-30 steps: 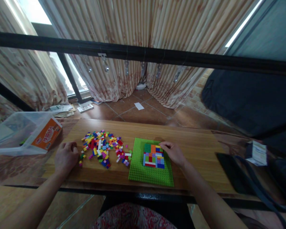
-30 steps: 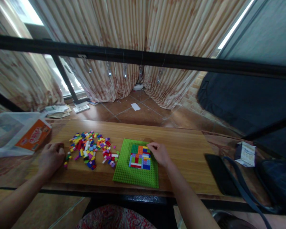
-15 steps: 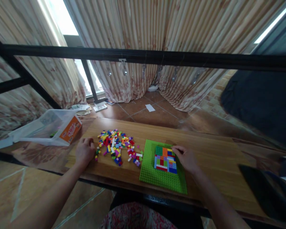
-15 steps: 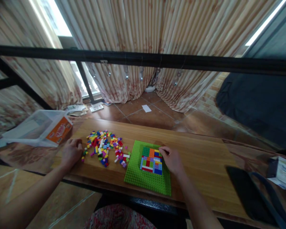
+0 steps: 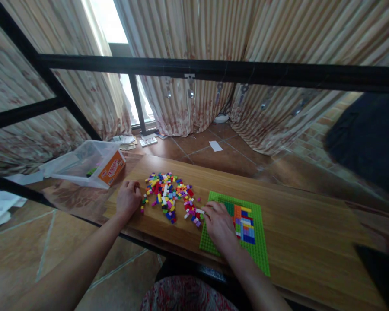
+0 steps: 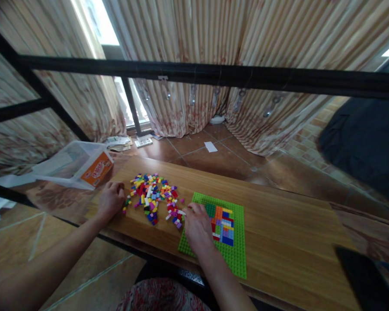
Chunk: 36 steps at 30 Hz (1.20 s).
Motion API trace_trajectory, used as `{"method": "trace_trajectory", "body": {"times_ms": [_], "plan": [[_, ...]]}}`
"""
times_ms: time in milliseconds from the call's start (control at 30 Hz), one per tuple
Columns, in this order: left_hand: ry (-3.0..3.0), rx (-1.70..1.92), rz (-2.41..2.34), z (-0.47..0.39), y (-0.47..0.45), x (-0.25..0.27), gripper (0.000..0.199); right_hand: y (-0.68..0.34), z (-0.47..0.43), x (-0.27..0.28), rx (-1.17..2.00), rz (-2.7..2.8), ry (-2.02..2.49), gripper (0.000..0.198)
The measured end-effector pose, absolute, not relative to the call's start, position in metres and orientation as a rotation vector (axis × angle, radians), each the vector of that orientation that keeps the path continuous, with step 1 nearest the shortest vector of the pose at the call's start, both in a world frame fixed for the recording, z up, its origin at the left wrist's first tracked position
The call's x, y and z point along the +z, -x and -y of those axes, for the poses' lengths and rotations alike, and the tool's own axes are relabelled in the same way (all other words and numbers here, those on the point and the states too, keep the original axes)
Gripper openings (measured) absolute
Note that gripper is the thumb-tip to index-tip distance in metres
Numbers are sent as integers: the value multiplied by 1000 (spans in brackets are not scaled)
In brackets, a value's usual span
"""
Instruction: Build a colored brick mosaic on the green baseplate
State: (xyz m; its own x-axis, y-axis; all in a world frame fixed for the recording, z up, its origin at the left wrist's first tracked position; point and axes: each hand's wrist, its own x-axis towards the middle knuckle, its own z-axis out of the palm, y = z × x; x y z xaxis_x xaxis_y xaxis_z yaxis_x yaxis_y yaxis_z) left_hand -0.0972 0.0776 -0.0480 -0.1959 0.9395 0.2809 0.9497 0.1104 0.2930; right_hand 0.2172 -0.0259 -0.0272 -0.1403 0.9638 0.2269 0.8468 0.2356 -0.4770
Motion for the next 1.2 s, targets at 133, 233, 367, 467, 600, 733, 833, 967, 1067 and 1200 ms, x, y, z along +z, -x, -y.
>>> {"method": "trace_trajectory", "body": {"times_ms": [133, 233, 367, 467, 600, 733, 833, 967, 1067, 1200], "plan": [[1988, -667, 2308, -78, 98, -51, 31, -217, 18, -33, 330, 2138, 1692, 29], [1977, -677, 2317, -79, 99, -53, 30, -218, 14, -34, 350, 2186, 1681, 26], [1967, -685, 2330, -80, 100, -56, 29, -214, 8, -35, 362, 2172, 1648, 20], [1973, -711, 2320, -80, 100, -55, 29, -210, 5, -33, 365, 2122, 1644, 18], [1984, -723, 2311, -79, 99, -53, 30, -211, 11, -26, 400, 1968, 1640, 20], [1975, -716, 2321, -80, 100, -52, 30, -220, 27, -18, 582, 1673, 1585, 24], [1971, -691, 2323, -81, 101, -53, 31, -228, 43, -16, 813, 1387, 1540, 29], [1981, -653, 2308, -82, 101, -52, 33, -244, 66, -20, 1046, 960, 1424, 31], [1977, -630, 2318, -81, 100, -50, 33, -261, 81, -26, 1125, 751, 1335, 25], [1969, -606, 2330, -81, 101, -49, 33, -287, 94, -31, 1099, 662, 1334, 26]]}}
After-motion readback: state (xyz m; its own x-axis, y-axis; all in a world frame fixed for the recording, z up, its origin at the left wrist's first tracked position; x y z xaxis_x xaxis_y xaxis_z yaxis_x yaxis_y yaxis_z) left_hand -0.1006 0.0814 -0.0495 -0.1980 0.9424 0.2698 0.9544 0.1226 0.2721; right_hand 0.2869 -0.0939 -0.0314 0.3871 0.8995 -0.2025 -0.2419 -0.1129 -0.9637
